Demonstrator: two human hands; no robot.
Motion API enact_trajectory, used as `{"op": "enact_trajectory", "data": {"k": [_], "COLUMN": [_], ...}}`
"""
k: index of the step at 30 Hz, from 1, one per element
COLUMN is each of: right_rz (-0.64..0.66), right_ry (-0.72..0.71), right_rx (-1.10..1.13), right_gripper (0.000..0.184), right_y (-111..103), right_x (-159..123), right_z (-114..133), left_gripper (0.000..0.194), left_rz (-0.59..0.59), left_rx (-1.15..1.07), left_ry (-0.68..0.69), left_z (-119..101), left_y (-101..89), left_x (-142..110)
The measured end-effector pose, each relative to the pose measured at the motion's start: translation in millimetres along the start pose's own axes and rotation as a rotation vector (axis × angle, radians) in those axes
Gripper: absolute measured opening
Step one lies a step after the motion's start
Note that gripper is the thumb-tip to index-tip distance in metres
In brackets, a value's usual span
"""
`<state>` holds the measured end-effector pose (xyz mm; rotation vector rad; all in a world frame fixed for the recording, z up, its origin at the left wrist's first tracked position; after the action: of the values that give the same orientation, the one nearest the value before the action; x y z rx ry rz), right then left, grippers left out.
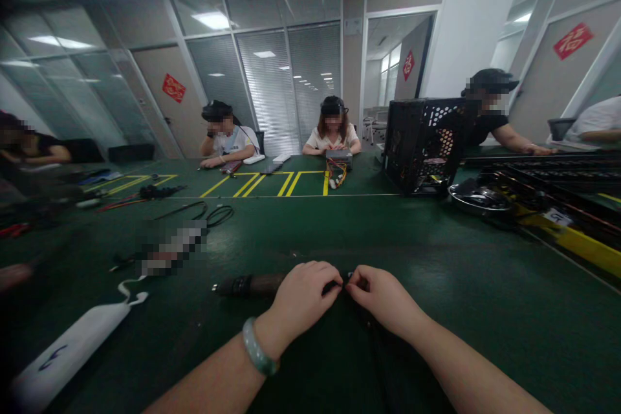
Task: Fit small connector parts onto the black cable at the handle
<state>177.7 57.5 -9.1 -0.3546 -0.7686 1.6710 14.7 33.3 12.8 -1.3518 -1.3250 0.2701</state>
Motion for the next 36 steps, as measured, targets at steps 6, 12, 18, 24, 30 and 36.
{"op": "enact_trajectory", "data": {"k": [6,12,18,24,30,36], "right_rz": [-0.017,-0.007,-0.024,-0.14,-0.154,-0.155], "right_ry": [-0.002,0.002,0.066,0.138,0.114,0.097], "right_rx": [-0.005,0.003,-0.018,-0.026,-0.01,-0.14], "right_gripper": [0.018,0.018,0.021,0.022,0.02,0.015], "right_y": [1,2,4,7,6,6], "right_x": [1,0,-1,-5,-8,-5], "right_z": [-1,-1,4,7,13,22], "left_gripper": [0.009,0.007,0.01,0.01,0.008,0.005], "left_rz": [-0.009,-0.001,0.008,-0.001,0.0,0.021], "left_rx": [0.021,-0.013,-0.027,-0.028,-0.024,0.01], "left_ry": [-0.041,-0.008,-0.013,-0.032,-0.054,-0.045], "left_z": [1,-1,-2,-3,-1,1], "left_y": [1.1,-0.7,-2.1,-3.5,-2.8,0.2], "left_x": [0,0,0,1,1,0]}}
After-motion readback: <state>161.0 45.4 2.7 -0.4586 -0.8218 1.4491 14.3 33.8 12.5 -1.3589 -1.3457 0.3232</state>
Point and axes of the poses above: each hand's wrist, its own x-axis towards the middle knuckle, its own y-axis out of the palm, z = x × y, the point moved 4 cm from there along x, towards the middle knuckle, and after that the axes turned 14 degrees about -z, right-handed, at the moved point
